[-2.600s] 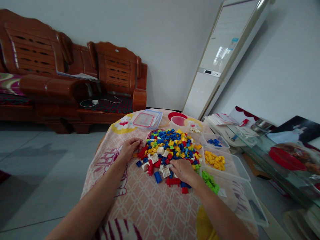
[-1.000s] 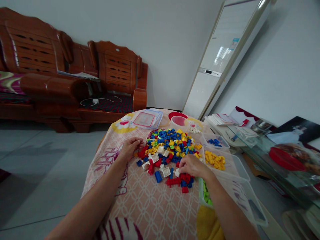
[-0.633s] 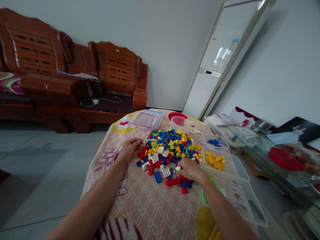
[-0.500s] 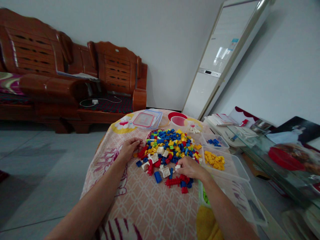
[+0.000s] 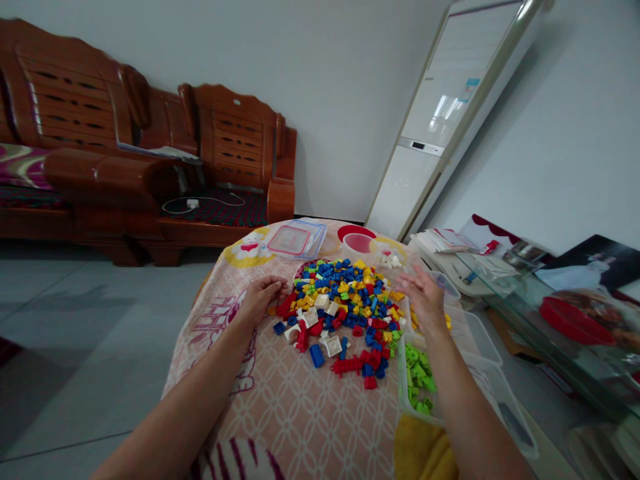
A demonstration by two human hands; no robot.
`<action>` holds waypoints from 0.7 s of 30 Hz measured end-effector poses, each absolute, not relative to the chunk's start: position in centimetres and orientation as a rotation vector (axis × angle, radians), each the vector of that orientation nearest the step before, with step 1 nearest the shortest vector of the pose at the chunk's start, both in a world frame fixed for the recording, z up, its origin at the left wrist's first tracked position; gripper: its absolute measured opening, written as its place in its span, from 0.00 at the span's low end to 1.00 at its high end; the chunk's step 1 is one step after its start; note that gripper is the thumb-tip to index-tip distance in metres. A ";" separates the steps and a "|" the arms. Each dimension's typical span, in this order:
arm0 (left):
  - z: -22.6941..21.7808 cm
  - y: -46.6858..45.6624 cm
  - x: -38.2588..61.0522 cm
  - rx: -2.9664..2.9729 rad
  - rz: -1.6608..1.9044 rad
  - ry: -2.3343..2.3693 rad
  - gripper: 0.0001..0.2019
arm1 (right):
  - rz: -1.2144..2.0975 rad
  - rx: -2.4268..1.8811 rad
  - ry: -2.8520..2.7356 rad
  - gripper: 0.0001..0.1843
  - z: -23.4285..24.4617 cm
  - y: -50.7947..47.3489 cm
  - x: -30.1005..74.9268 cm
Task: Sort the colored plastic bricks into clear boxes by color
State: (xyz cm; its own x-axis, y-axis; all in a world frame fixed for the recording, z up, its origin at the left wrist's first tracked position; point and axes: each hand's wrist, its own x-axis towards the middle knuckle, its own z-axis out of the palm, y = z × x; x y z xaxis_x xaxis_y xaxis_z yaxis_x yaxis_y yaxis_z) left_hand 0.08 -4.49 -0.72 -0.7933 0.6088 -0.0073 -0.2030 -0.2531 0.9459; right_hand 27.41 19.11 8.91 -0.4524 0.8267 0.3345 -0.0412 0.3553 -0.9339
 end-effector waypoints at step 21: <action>-0.4 -4.5 0.3 0.491 2.084 1.496 0.15 | 0.350 -0.412 -3.218 0.09 5.9 10.8 25.6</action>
State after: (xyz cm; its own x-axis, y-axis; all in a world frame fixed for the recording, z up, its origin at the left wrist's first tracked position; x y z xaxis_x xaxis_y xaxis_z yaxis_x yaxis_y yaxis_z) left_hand 0.30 -4.50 -0.39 -0.7972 0.6036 -0.0102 -0.2026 -0.2515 0.9464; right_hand 25.62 10.78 5.89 -0.9609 0.2349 -0.1467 0.2609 0.9454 -0.1954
